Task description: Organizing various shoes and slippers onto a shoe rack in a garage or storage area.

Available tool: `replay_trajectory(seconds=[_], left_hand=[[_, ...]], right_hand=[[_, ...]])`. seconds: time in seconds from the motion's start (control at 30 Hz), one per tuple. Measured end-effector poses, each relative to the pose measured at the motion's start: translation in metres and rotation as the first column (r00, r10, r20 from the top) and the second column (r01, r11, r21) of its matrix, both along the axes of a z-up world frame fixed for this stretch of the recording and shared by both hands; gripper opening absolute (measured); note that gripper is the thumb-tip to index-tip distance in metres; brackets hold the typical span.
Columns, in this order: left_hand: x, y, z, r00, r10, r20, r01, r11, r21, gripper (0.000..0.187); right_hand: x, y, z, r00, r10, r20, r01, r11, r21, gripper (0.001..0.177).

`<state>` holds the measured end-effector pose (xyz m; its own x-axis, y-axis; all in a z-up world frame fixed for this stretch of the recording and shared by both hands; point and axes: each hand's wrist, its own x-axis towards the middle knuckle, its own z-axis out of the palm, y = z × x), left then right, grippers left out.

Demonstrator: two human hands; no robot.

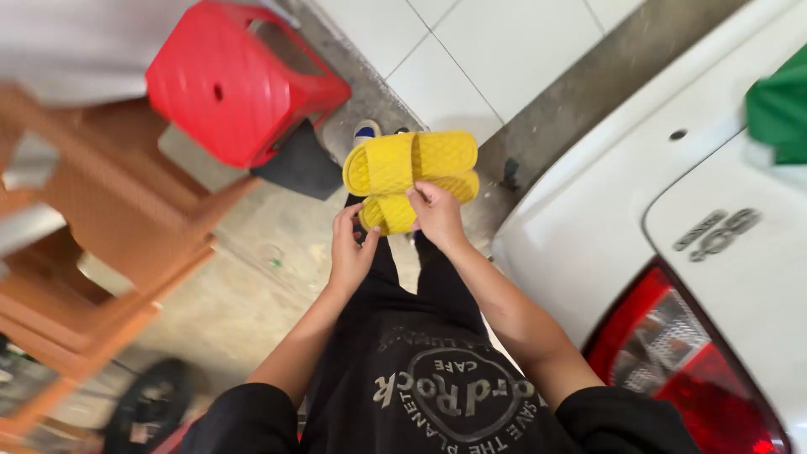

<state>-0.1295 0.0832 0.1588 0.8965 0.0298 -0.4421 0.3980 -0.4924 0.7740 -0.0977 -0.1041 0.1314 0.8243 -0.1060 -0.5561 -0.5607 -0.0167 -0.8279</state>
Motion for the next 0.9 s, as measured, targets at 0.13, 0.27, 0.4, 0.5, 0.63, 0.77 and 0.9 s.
replay_trajectory(seconds=[0.13,0.27,0.4,0.5,0.63,0.77,0.9], left_hand=[[-0.085,0.002,0.017,0.94,0.324,0.104,-0.311,0.943,-0.121,0.057],[-0.149,0.03,0.03,0.828,0.37,0.422,-0.44,0.895,0.078,0.052],[-0.202,0.07,0.061,0.785,0.6,0.157,-0.592,0.8,-0.097,0.054],[-0.261,0.097,0.062,0.691,0.707,0.15,-0.684,0.707,-0.18,0.052],[-0.357,0.141,0.057,0.595,0.686,0.419,-0.723,0.684,-0.095,0.047],[-0.479,0.196,0.099,0.477,0.696,0.537,-0.813,0.581,-0.031,0.044],[-0.614,0.236,0.124,0.357,0.73,0.582,-0.918,0.389,0.075,0.034]], right_hand=[[-0.052,0.02,0.033,0.979,0.2,-0.034,-0.2,0.98,0.01,0.026],[-0.085,0.048,0.06,0.957,0.29,-0.027,-0.276,0.934,0.224,0.029],[-0.122,0.084,0.08,0.914,0.366,-0.174,-0.306,0.905,0.296,0.027],[-0.169,0.12,0.089,0.872,0.462,-0.159,-0.4,0.862,0.311,0.024],[-0.24,0.195,0.101,0.826,0.529,-0.195,-0.448,0.826,0.342,0.02],[-0.334,0.277,0.103,0.786,0.597,-0.161,-0.485,0.756,0.438,0.014],[-0.436,0.351,0.106,0.724,0.688,-0.056,-0.542,0.617,0.57,0.007]])
